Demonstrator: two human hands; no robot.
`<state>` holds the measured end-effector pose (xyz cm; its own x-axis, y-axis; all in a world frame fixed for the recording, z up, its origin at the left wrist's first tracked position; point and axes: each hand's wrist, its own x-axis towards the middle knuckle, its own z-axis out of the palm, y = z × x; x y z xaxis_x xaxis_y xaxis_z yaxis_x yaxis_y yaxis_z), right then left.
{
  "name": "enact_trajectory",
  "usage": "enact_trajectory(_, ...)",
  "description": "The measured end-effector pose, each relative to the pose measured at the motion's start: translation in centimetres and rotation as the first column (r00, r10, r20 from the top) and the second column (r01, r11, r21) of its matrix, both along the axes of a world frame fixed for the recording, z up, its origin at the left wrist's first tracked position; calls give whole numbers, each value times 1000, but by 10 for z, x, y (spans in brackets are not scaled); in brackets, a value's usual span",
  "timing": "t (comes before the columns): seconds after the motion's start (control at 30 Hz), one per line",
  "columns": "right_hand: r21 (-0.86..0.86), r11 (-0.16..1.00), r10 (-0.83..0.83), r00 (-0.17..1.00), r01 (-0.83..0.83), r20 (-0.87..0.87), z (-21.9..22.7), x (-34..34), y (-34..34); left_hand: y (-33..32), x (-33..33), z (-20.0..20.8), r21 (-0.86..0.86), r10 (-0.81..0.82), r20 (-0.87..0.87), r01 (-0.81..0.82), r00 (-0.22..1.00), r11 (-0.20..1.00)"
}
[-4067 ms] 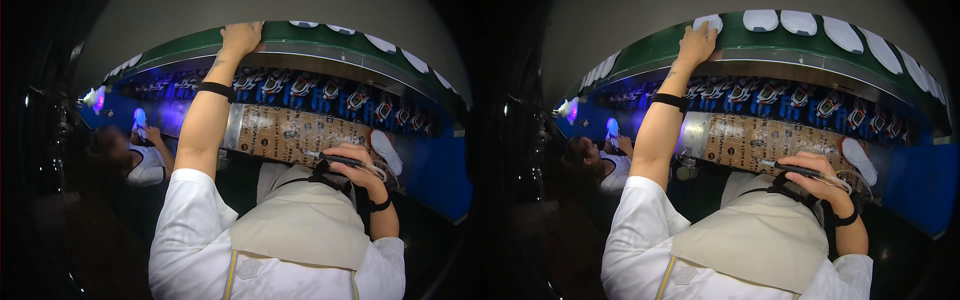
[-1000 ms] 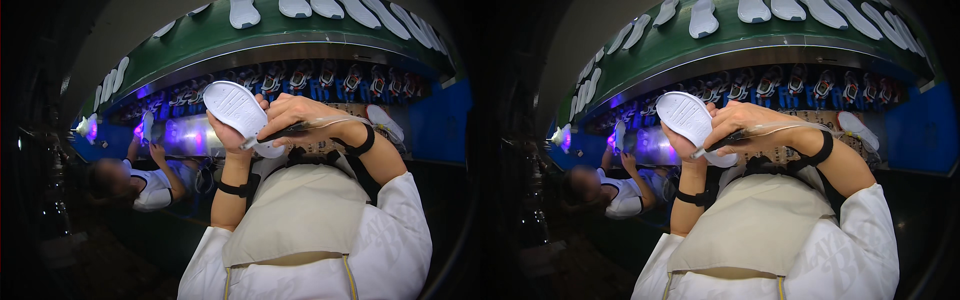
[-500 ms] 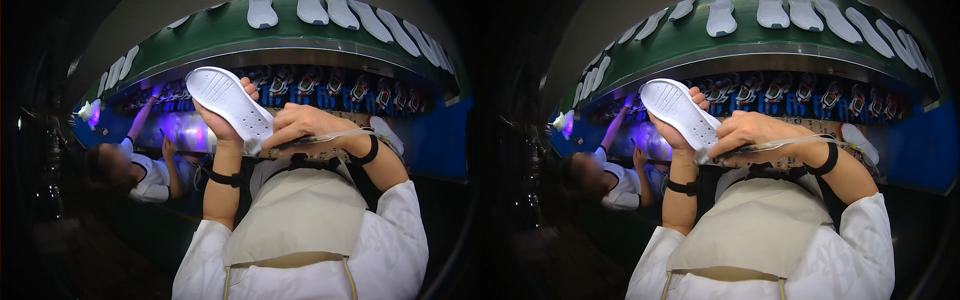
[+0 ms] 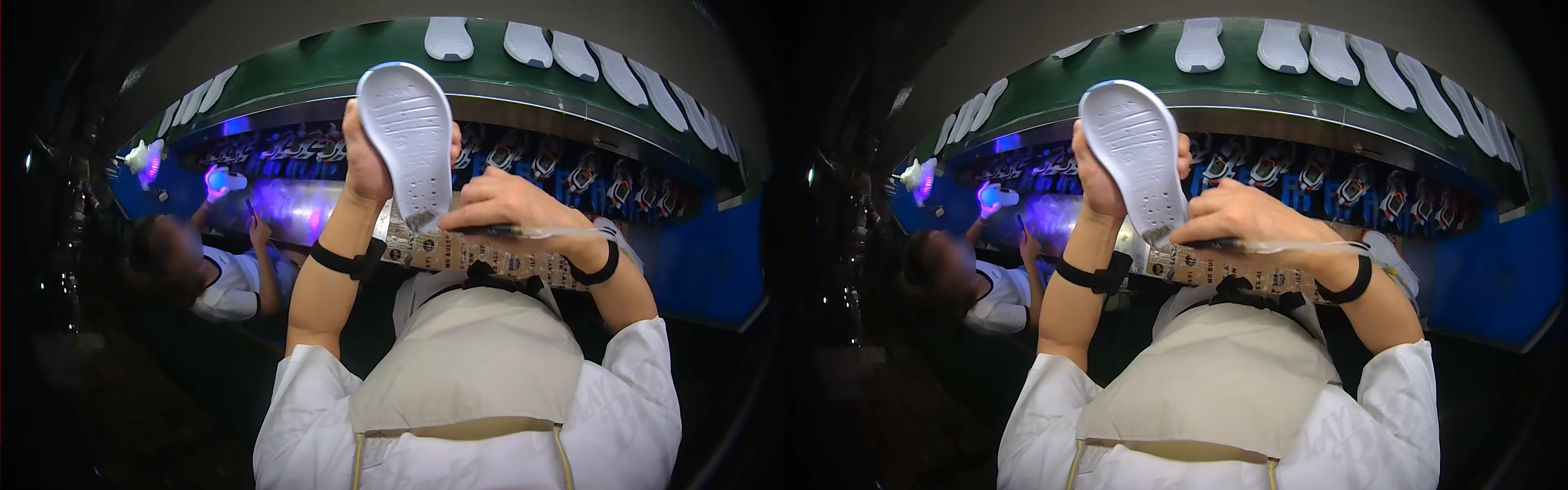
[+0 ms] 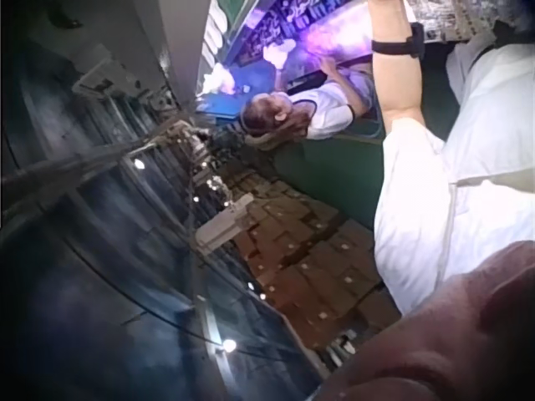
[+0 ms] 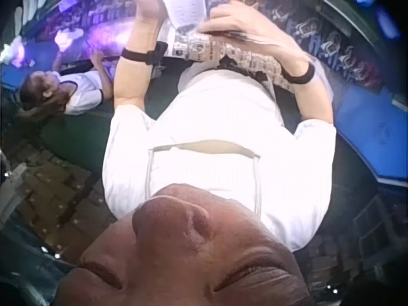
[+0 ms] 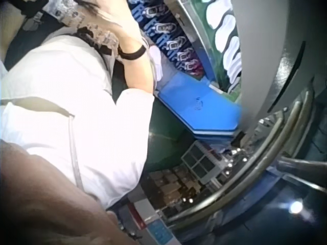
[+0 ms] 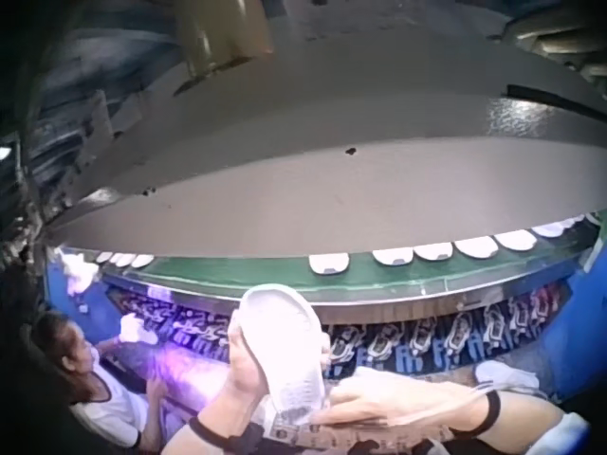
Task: Applying adhesive or finish to white shoe soles using a brush tool at a conveyor line.
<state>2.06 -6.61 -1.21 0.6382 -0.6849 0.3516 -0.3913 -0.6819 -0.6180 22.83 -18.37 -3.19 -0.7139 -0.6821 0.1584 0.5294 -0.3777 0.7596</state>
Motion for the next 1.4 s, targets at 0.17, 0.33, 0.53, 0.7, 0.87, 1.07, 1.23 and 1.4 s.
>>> enact_trajectory(0.17,51,998,32,994,-37,103,0,-5,-3,-7,-8,10,-166,-19,382,89,924,982)
enact_trajectory(0.33,-72,987,131,981,-142,-144,-6,-6,-2,-17,-35,-9,-195,20,659,145,752,970)
enact_trajectory(0.53,-232,973,-31,986,-7,-162,-1,1,6,-13,-43,9,-289,68,858,369,509,884)
enact_trajectory(0.7,-191,976,-117,992,107,-42,-6,-3,6,-15,-38,1,-387,208,885,408,417,827)
enact_trajectory(0.87,-44,994,87,961,-102,-262,-6,-8,8,-13,-34,0,-365,188,903,459,387,810)
enact_trajectory(1.07,-109,990,62,971,-89,-233,-9,-5,-1,-21,-15,-18,-179,40,939,387,342,904)
enact_trajectory(1.23,-165,984,-92,978,61,-186,-19,-11,-5,-13,-2,-17,-33,-138,771,256,621,966)
enact_trajectory(1.4,54,993,109,987,-103,-116,-34,-3,-6,-25,35,-79,-25,100,690,-114,716,993)
